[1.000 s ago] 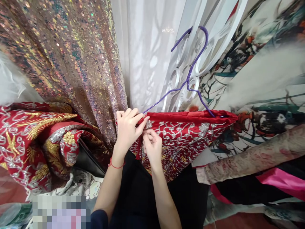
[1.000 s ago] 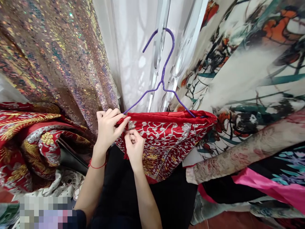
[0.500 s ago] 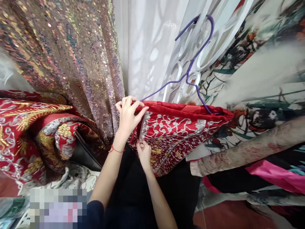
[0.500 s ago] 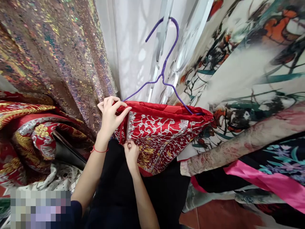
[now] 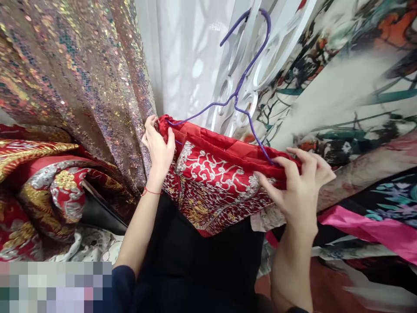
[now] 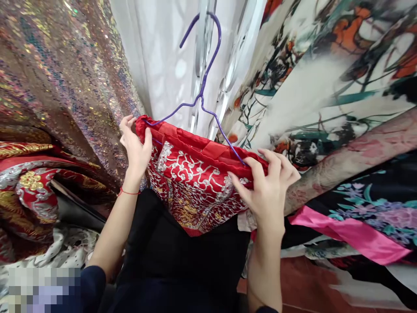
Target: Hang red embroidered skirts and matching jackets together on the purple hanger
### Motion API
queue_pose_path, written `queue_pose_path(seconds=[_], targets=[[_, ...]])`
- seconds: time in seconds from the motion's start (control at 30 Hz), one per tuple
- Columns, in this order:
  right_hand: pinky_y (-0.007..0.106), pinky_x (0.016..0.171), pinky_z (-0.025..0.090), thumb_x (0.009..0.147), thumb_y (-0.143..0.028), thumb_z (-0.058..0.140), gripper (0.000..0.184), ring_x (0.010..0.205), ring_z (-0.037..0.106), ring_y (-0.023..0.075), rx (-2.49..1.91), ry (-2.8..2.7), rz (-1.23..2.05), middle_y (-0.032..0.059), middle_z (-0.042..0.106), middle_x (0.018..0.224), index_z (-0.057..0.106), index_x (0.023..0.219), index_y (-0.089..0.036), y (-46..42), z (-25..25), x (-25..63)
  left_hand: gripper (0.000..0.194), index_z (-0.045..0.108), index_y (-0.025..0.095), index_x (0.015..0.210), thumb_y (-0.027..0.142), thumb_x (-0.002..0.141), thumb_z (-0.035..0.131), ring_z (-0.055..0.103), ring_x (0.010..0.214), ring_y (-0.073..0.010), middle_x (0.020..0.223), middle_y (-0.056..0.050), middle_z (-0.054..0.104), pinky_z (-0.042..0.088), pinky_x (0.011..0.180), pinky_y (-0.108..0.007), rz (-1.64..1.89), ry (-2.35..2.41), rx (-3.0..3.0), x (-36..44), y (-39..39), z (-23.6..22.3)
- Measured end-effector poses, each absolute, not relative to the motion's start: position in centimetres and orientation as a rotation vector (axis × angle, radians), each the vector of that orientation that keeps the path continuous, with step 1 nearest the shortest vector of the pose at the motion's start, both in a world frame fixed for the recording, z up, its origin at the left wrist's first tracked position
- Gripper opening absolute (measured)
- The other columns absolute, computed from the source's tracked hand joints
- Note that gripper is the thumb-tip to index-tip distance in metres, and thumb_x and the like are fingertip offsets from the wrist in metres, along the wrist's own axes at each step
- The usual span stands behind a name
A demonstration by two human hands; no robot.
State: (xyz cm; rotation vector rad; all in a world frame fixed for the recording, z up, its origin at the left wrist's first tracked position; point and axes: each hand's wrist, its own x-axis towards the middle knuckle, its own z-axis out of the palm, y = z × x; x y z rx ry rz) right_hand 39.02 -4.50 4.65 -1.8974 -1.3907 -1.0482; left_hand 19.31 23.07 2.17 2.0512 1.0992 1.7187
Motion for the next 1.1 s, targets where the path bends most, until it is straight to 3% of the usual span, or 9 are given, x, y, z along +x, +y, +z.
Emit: queue_pose_path(seconds=[0.2, 0.37, 0.5, 0.67, 0.83, 0.97, 1.1], targets=[[0.041, 0.089, 0.055, 0.088, -0.030, 0.072, 0.024, 0.099, 0.070, 0.0253, -1.588, -1.464, -0.740, 0.0084, 0.071, 0.111, 0.070, 0.111, -0.025, -5.7, 3.2, 41.6, 0.016, 0.056, 0.019, 0.100, 0.033, 0.098, 0.048, 0.066, 0.095, -0.0225, 0.099, -0.008, 0.069, 0.049, 0.098, -0.039, 1.744, 0.990, 2.014, 18.7, 26.1, 2.8], [0.040, 0.082, 0.057, 0.083, -0.026, 0.077, 0.020, 0.089, 0.071, 0.0236, -1.443, -1.380, -0.682, 0.0041, 0.075, 0.101, 0.073, 0.102, -0.027, -6.0, 2.7, 42.0, 0.002, 0.052, 0.022, 0.094, 0.024, 0.093, 0.052, 0.064, 0.086, -0.0204, 0.088, -0.005, 0.063, 0.050, 0.092, -0.036, 1.776, 1.008, 1.898, 18.4, 28.1, 3.3], [0.039, 0.077, 0.056, 0.076, -0.029, 0.083, 0.021, 0.084, 0.070, 0.0237, -1.404, -1.286, -0.661, 0.0021, 0.073, 0.093, 0.072, 0.094, -0.029, -6.3, 1.6, 43.6, 0.012, 0.052, 0.023, 0.091, 0.012, 0.086, 0.052, 0.061, 0.086, -0.0174, 0.089, -0.004, 0.061, 0.050, 0.089, -0.030, 1.787, 0.956, 1.785, 18.4, 29.5, 3.1], [0.038, 0.080, 0.055, 0.071, -0.028, 0.085, 0.021, 0.087, 0.069, 0.0228, -1.353, -1.273, -0.476, 0.0017, 0.073, 0.101, 0.069, 0.085, -0.028, -6.9, 1.2, 45.1, 0.018, 0.057, 0.019, 0.080, 0.005, 0.070, 0.053, 0.058, 0.071, -0.0126, 0.076, 0.001, 0.060, 0.051, 0.077, -0.024, 1.409, 0.856, 1.445, 18.0, 31.1, 3.1], [0.036, 0.083, 0.055, 0.069, -0.032, 0.086, 0.024, 0.090, 0.068, 0.0212, -1.335, -1.195, -0.296, 0.0016, 0.072, 0.098, 0.068, 0.083, -0.026, -7.2, 0.6, 45.5, 0.012, 0.058, 0.016, 0.069, 0.008, 0.062, 0.054, 0.059, 0.062, -0.0146, 0.062, 0.000, 0.061, 0.053, 0.070, -0.027, 1.040, 0.875, 1.373, 17.6, 30.9, 2.2], [0.034, 0.074, 0.056, 0.068, -0.042, 0.085, 0.030, 0.081, 0.068, 0.0200, -1.362, -1.132, -0.296, 0.0020, 0.070, 0.088, 0.064, 0.077, -0.023, -7.6, -1.4, 46.6, 0.010, 0.061, 0.015, 0.071, 0.010, 0.067, 0.053, 0.061, 0.066, -0.0173, 0.067, -0.004, 0.066, 0.054, 0.075, -0.032, 1.054, 0.968, 1.462, 17.7, 29.2, 0.8], [0.033, 0.066, 0.053, 0.068, -0.043, 0.081, 0.031, 0.072, 0.065, 0.0188, -1.466, -1.116, -0.323, 0.0024, 0.067, 0.081, 0.059, 0.075, -0.023, -9.1, -3.3, 47.1, 0.018, 0.067, 0.017, 0.088, 0.012, 0.080, 0.051, 0.066, 0.091, -0.0204, 0.093, -0.008, 0.073, 0.049, 0.095, -0.034, 1.239, 1.044, 1.707, 17.5, 26.2, 0.9]])
